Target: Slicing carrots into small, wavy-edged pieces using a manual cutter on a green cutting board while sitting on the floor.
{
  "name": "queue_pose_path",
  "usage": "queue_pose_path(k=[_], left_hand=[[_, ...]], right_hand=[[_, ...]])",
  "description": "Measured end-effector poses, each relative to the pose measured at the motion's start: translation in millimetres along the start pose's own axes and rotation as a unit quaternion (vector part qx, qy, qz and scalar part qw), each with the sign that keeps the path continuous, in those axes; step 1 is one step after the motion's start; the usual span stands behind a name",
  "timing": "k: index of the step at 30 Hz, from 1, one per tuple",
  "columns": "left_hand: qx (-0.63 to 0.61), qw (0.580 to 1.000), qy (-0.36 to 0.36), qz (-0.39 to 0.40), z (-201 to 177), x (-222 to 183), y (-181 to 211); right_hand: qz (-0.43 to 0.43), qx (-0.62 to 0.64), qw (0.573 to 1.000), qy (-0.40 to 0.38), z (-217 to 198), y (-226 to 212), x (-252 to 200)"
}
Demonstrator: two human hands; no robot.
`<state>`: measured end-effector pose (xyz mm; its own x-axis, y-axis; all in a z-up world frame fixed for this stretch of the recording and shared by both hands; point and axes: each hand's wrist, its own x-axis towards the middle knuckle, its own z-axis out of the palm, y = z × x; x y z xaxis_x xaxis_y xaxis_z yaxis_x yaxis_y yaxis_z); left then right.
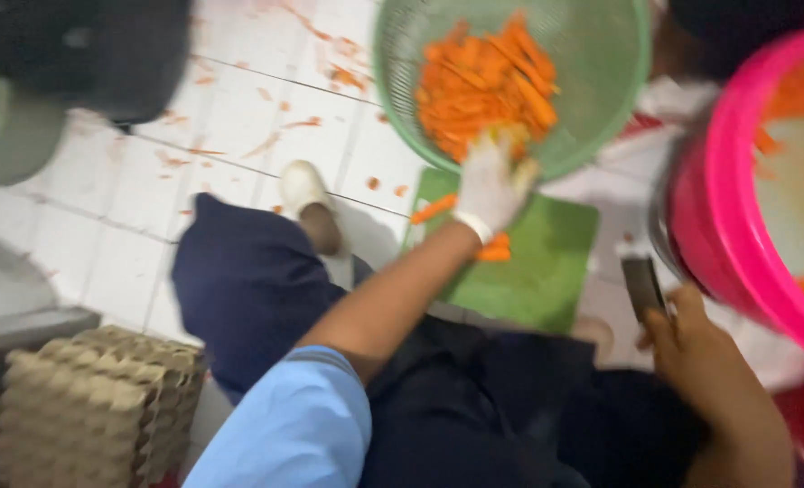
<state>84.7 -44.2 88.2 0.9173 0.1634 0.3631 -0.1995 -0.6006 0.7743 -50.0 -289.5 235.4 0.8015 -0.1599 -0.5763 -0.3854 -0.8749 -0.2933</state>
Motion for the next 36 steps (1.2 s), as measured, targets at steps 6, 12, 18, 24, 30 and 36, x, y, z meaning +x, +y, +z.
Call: queue_pose_path(k=[6, 12, 18, 24, 30, 36], left_hand=[[-0.062, 0.993, -0.087, -0.040, -56.8, -92.2, 14.8], [-0.030, 0.844, -0.534, -0.030, -123.0, -141.6, 33.2], [-0.033, 0.725, -0.688, -0.026, -83.6, -180.5, 7.9], [0.011, 0.749, -0.662, 0.000, -86.1, -173.2, 17.3], [0.046, 0.741, -0.669, 0.019, -75.5, -179.2, 2.2], [0.031, 0.754, -0.656, 0.006, -85.7, -173.2, 1.0]], right_hand=[[0.063, 0.011, 0.998, -0.018, 1.4, -3.2, 31.1], [0.059, -0.244, 0.965, -0.080, 2.6, -47.5, 31.1], [0.013, -0.235, 0.968, -0.086, 17.5, -42.4, 52.0], [-0.074, -0.228, 0.967, -0.089, 51.9, 2.7, 109.6], [-0.069, -0.289, 0.950, -0.093, 69.1, -14.2, 135.1], [-0.083, -0.268, 0.950, -0.136, 76.3, -29.3, 154.6]])
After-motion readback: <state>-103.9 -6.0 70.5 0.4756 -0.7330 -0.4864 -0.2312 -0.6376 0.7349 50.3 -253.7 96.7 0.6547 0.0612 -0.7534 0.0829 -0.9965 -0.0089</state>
